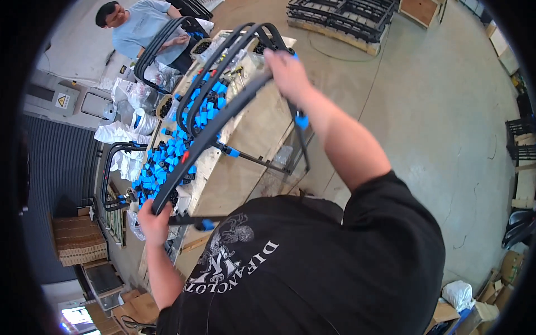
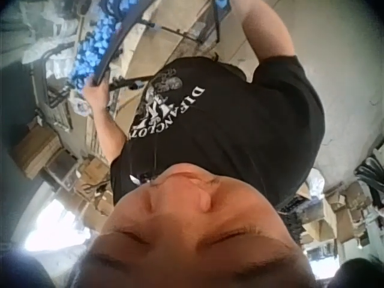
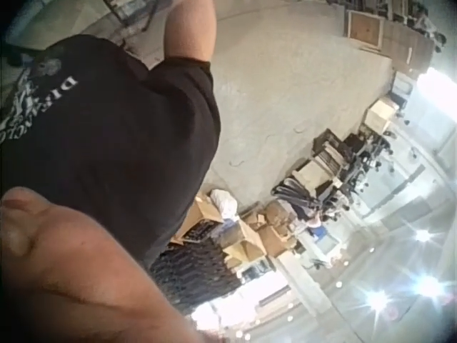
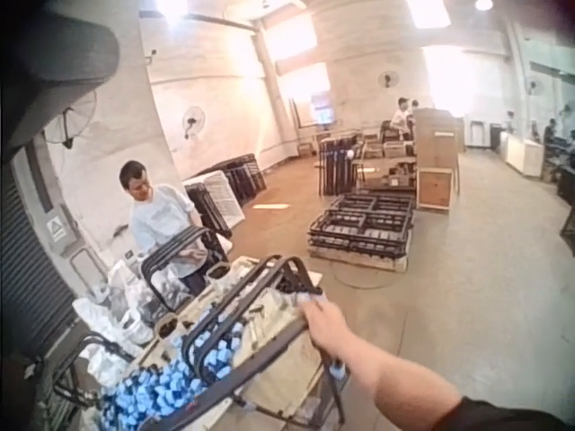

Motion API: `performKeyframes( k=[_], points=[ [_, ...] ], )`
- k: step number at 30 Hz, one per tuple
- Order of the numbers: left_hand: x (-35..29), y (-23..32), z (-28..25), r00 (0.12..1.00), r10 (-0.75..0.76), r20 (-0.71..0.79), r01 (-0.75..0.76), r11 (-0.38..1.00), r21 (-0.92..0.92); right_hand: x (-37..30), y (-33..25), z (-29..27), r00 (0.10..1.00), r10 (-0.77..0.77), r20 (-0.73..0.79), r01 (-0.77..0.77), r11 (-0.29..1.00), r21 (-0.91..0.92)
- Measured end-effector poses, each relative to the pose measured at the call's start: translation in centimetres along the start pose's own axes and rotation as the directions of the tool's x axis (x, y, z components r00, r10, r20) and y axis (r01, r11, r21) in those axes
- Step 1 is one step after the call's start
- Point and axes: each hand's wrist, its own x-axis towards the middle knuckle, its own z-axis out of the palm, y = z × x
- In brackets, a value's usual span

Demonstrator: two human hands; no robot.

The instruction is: Assembling metal frame components by attaching blue plastic caps and securing parts using hand tools.

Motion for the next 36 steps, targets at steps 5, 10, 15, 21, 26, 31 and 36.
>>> performKeyframes(
  k=[5,10,15,21,26,31,36],
  points=[
    [3.5,3.2,11.6,0.999,0.008,-0.048,-0.023,0.942,-0.335,5.5,1.3,-8.5,0.994,-0.018,-0.107,0.005,0.993,-0.120],
    [7.8,5.8,18.9,0.998,0.003,-0.064,-0.032,0.890,-0.455,-5.1,10.5,-18.9,0.907,0.376,-0.188,-0.411,0.889,-0.202],
    [11.1,6.5,21.6,0.997,0.025,-0.074,-0.054,0.909,-0.413,-28.0,23.3,-29.9,0.687,0.623,-0.374,-0.672,0.349,-0.653],
    [14.7,3.8,21.6,0.989,0.063,-0.130,-0.109,0.914,-0.391,-50.3,25.3,-37.9,0.013,0.926,-0.378,-0.711,-0.257,-0.654],
    [15.2,3.9,20.4,0.989,0.046,-0.140,-0.100,0.909,-0.405,-46.6,21.5,-32.6,-0.016,0.808,-0.589,-0.988,-0.104,-0.117],
    [15.3,2.0,19.1,0.993,0.106,-0.042,-0.114,0.924,-0.366,-39.3,19.6,-26.2,0.332,0.726,-0.602,-0.943,0.277,-0.186],
    [13.9,-1.2,18.1,0.987,0.153,0.046,-0.119,0.896,-0.427,-36.4,16.4,-18.1,0.436,0.710,-0.553,-0.899,0.372,-0.232]
  ],
)
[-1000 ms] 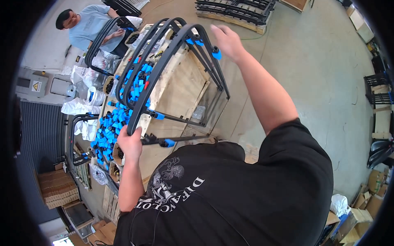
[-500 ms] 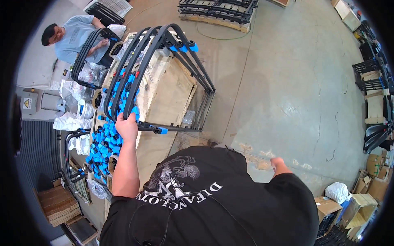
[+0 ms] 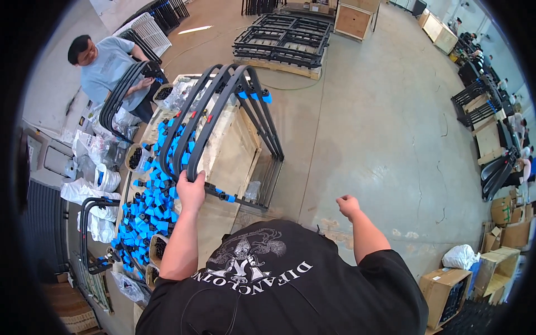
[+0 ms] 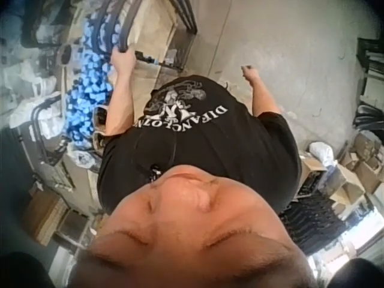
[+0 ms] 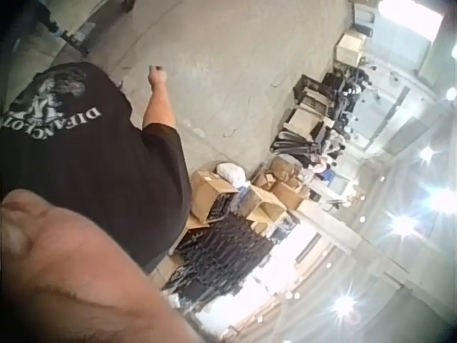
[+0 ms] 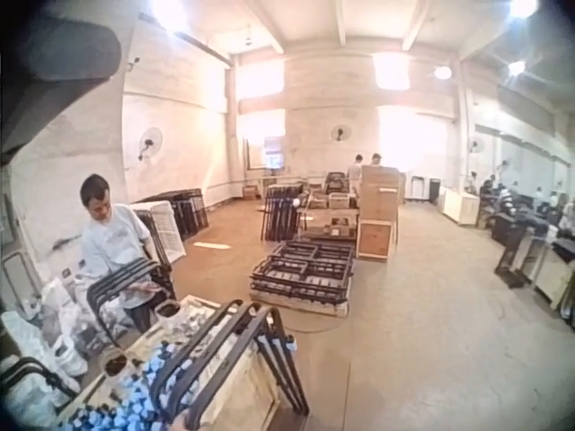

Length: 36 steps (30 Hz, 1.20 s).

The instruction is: Assembling metal frame components by attaching blue plastic caps and securing parts using hand tools.

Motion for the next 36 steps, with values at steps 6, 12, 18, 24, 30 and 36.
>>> performKeyframes(
  k=[6,12,18,24,30,36],
  points=[
    [-4.6,-6.5,-3.9,0.971,0.239,0.022,-0.238,0.970,-0.041,-5.7,6.4,4.0,0.994,-0.017,0.112,0.049,0.956,-0.288],
    [-14.2,-20.2,-9.0,0.671,-0.422,0.609,0.093,0.864,0.496,-6.4,12.2,2.6,0.935,0.232,0.266,0.054,0.651,-0.757],
    [-30.0,-40.6,-11.0,0.349,-0.750,0.562,0.094,0.624,0.775,-8.3,8.7,0.4,0.985,-0.019,0.170,0.081,0.925,-0.370],
    [-30.5,-36.0,-7.5,0.431,-0.804,0.410,0.044,0.472,0.880,7.4,16.2,-2.2,0.947,-0.166,0.277,0.272,0.872,-0.408],
    [-22.2,-21.5,7.3,0.561,-0.771,0.301,0.429,0.581,0.691,11.3,12.9,-8.5,0.924,-0.197,0.329,0.345,0.802,-0.487],
    [-20.4,-10.0,18.8,0.654,-0.532,0.538,0.204,0.809,0.552,13.6,11.3,-18.0,0.978,0.119,0.173,-0.093,0.984,-0.152]
  ],
)
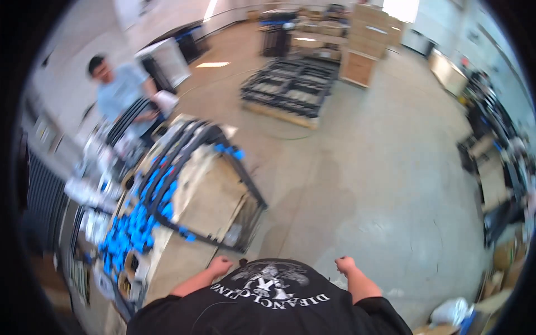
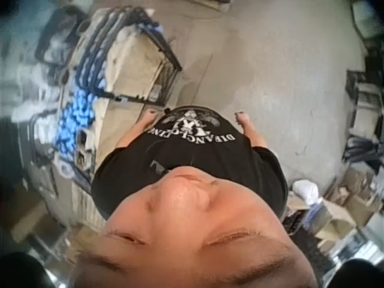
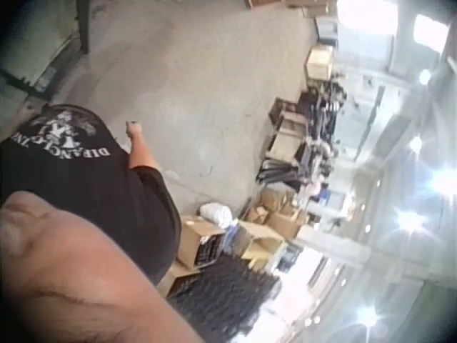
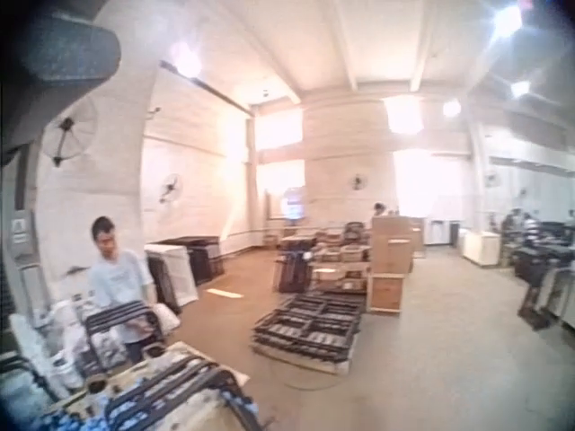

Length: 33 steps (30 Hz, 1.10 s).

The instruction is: Assembling metal frame components by attaching blue plastic caps and securing parts using hand tools.

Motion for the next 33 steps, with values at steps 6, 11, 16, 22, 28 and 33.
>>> performKeyframes(
  k=[6,11,16,22,28,33],
  points=[
    [3.1,4.8,0.9,0.985,-0.129,0.114,0.103,0.972,0.210,3.1,6.0,-4.7,0.993,0.071,-0.094,-0.061,0.992,0.114],
    [12.5,0.4,2.0,0.728,0.681,0.076,-0.627,0.616,0.477,2.8,12.4,-6.3,0.993,0.115,0.001,-0.110,0.956,-0.271],
    [19.3,5.1,3.2,0.327,0.915,0.236,-0.836,0.164,0.524,11.1,20.4,-7.1,0.926,0.375,0.030,-0.354,0.896,-0.267],
    [39.2,28.9,5.0,0.633,0.150,0.759,-0.768,0.243,0.592,15.0,12.7,-17.2,0.994,-0.066,-0.091,0.012,0.866,-0.499],
    [49.7,70.1,6.0,0.848,0.290,0.443,-0.521,0.605,0.603,17.3,-4.8,-27.4,0.867,0.279,-0.414,-0.047,0.870,0.491],
    [55.7,90.7,10.6,0.849,0.440,0.294,-0.418,0.898,-0.135,24.2,-12.9,-34.1,0.852,0.378,-0.361,-0.099,0.796,0.598]
  ],
)
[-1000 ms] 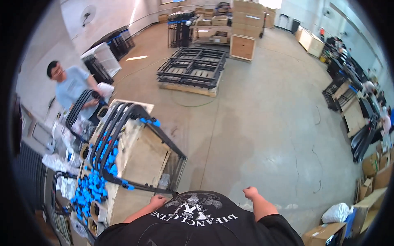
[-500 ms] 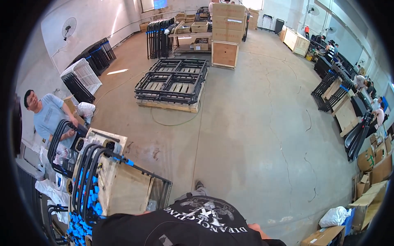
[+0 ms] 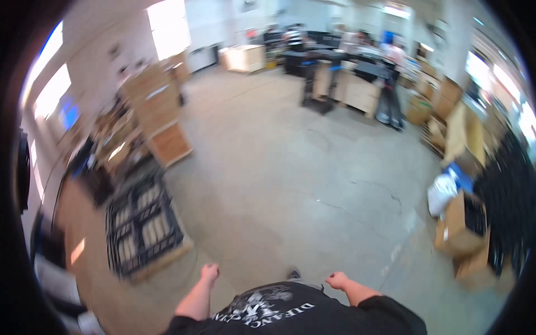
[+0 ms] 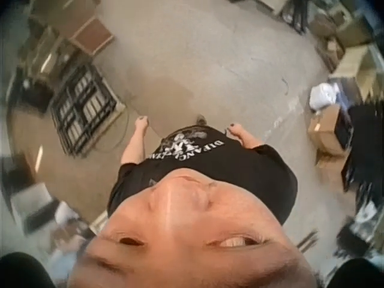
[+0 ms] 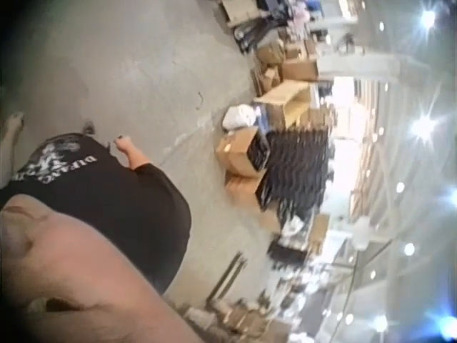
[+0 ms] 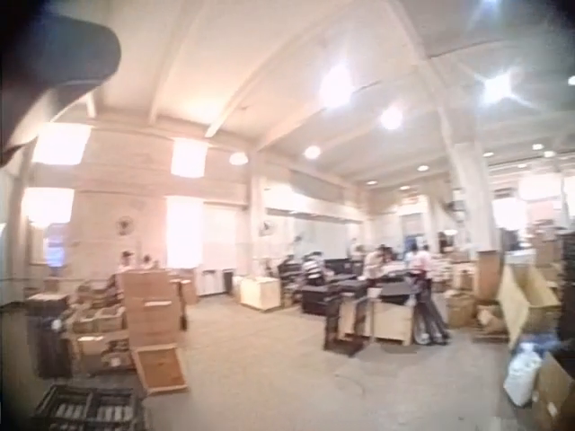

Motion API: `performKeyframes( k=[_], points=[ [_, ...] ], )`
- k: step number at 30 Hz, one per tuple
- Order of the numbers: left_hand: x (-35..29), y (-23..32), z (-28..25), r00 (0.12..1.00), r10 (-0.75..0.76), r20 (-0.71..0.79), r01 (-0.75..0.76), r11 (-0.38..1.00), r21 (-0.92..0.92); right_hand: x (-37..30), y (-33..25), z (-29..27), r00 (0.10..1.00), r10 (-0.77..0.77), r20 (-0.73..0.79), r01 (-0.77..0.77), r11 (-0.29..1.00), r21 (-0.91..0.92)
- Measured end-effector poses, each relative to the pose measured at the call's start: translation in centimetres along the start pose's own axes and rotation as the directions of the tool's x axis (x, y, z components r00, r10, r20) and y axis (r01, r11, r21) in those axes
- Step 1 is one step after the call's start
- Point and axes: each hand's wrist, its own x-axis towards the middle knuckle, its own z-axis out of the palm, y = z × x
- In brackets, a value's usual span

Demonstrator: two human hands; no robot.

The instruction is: Assembling metal frame components by attaching blue plastic caps and securing parts using hand tools.

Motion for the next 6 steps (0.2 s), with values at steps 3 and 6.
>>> performKeyframes(
  k=[3,6],
  points=[
    [3.1,5.6,4.1,0.985,0.103,0.141,-0.118,0.987,0.109,4.5,-0.3,0.3,0.985,0.107,0.132,-0.078,0.975,-0.207],
    [8.6,7.7,5.6,0.974,0.087,0.211,-0.179,0.864,0.470,12.8,-0.2,0.8,0.954,-0.011,0.299,0.201,0.765,-0.612]
  ],
)
